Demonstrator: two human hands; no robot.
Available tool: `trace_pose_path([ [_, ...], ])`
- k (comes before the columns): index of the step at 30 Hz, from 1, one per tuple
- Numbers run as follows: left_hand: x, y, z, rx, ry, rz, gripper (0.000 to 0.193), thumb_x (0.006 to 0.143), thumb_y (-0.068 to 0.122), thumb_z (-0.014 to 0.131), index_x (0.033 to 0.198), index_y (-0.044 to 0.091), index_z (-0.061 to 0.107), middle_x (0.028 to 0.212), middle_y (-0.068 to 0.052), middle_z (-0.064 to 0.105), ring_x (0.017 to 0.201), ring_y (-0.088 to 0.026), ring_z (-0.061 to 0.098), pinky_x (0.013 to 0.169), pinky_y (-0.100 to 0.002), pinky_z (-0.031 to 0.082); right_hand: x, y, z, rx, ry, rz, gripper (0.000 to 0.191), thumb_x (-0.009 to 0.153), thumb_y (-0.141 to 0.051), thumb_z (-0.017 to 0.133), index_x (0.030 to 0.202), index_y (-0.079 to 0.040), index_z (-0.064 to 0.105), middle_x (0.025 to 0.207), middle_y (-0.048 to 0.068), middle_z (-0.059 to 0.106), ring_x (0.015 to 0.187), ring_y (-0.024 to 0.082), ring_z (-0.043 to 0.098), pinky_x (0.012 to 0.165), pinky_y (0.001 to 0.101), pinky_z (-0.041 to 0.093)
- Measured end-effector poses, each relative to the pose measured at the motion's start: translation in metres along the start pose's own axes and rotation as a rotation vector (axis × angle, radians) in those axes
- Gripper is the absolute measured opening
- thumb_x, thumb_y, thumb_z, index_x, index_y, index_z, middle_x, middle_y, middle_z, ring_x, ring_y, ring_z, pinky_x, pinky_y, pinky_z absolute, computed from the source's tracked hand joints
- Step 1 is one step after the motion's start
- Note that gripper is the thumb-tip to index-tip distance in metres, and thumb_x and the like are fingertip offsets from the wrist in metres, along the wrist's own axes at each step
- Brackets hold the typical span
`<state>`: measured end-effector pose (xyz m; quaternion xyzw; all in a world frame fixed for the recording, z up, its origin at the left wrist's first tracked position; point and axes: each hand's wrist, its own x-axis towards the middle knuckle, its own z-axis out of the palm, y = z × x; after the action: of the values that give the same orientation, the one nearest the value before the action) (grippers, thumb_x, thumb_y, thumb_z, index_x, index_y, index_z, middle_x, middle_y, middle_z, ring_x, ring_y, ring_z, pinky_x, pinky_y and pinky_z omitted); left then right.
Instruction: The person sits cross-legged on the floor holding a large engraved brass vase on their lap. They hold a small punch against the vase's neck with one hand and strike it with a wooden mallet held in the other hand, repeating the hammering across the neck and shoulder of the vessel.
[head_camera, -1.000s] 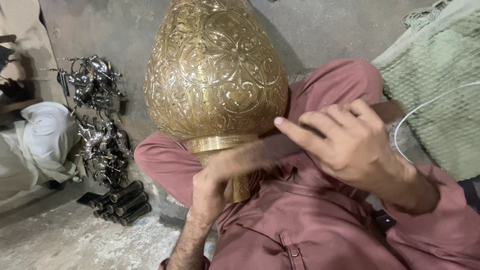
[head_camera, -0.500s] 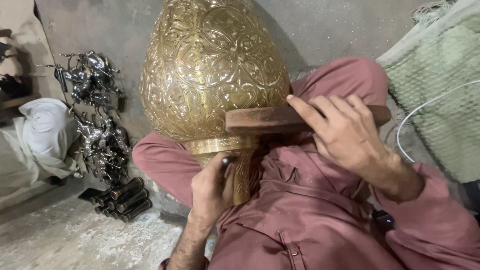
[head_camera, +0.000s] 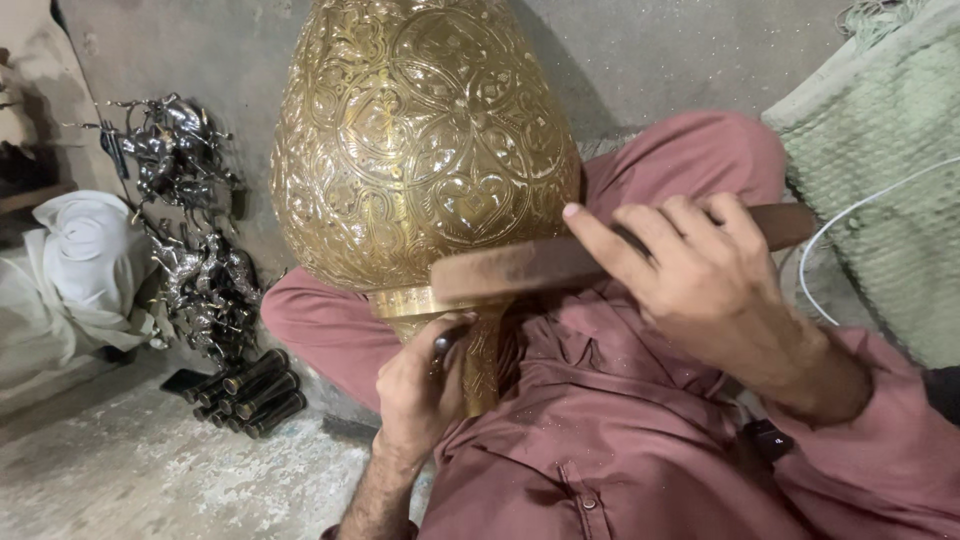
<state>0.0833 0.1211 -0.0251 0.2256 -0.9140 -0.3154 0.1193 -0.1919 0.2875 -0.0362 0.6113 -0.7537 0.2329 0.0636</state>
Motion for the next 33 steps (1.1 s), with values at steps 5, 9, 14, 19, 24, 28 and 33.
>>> trace_pose_path([
  [5,-0.003,-0.005,-0.007,0.081,-0.094,-0.012,0.035,0.082,-0.003,0.075,0.115,0.003,0.068,0.106,-0.015,0.076,0.100,-0.028,0.077,0.085,-0.037,0.065,0.002,-0.002,-0.004,0.313,0.064,0.053,0.051,0.108,-0.047,0.047,0.136,-0.008,0.063,0.097,0.005,0.071,0.080,0.020,0.067,0.070,0.0364,0.050],
  [9,-0.001,-0.004,-0.008,0.087,-0.065,0.162,0.048,0.075,-0.004,0.074,0.121,0.006,0.067,0.119,-0.018,0.075,0.116,-0.032,0.075,0.102,-0.044,0.062,-0.006,-0.007,-0.006,0.254,0.030,-0.029,0.060,0.090,-0.048,0.053,0.137,-0.012,0.062,0.096,0.006,0.071,0.082,0.019,0.070,0.073,0.0381,0.057],
  [14,0.002,-0.001,-0.006,0.060,-0.170,-0.009,0.055,0.078,0.021,0.088,0.125,0.002,0.065,0.118,-0.014,0.075,0.104,-0.025,0.076,0.091,-0.035,0.064,-0.008,-0.003,-0.003,0.242,0.068,-0.074,0.033,0.107,-0.026,0.065,0.138,-0.014,0.062,0.101,0.003,0.072,0.085,0.016,0.071,0.076,0.0358,0.056],
  [19,0.003,-0.005,-0.007,0.201,-0.196,0.041,0.056,0.079,0.025,0.086,0.125,0.000,0.067,0.122,-0.014,0.073,0.107,-0.024,0.075,0.092,-0.034,0.063,-0.001,-0.004,-0.006,0.240,0.105,-0.068,0.031,0.099,-0.019,0.069,0.129,-0.015,0.068,0.093,0.002,0.071,0.078,0.015,0.068,0.068,0.0344,0.053],
  [24,0.003,-0.005,-0.009,0.179,-0.201,0.016,0.054,0.073,0.020,0.086,0.117,-0.005,0.068,0.113,-0.018,0.075,0.097,-0.029,0.076,0.083,-0.038,0.063,0.003,-0.004,-0.010,0.219,0.126,-0.090,0.034,0.092,-0.015,0.071,0.126,-0.017,0.071,0.094,0.001,0.072,0.077,0.017,0.067,0.068,0.0368,0.051],
  [28,0.008,0.000,-0.009,0.033,-0.085,0.085,0.038,0.088,0.010,0.077,0.121,-0.003,0.066,0.115,-0.015,0.075,0.100,-0.026,0.079,0.085,-0.034,0.068,0.005,-0.002,-0.005,0.325,0.112,-0.061,0.033,0.102,-0.015,0.071,0.134,-0.010,0.067,0.104,0.004,0.071,0.087,0.017,0.069,0.078,0.0352,0.054],
  [33,0.011,0.003,-0.010,0.123,-0.069,0.171,0.038,0.087,0.003,0.077,0.124,0.003,0.069,0.124,-0.015,0.074,0.111,-0.027,0.078,0.096,-0.035,0.066,0.003,-0.002,-0.009,0.292,0.091,-0.044,0.035,0.103,-0.013,0.070,0.138,-0.008,0.067,0.106,0.004,0.070,0.089,0.018,0.068,0.081,0.0352,0.053],
])
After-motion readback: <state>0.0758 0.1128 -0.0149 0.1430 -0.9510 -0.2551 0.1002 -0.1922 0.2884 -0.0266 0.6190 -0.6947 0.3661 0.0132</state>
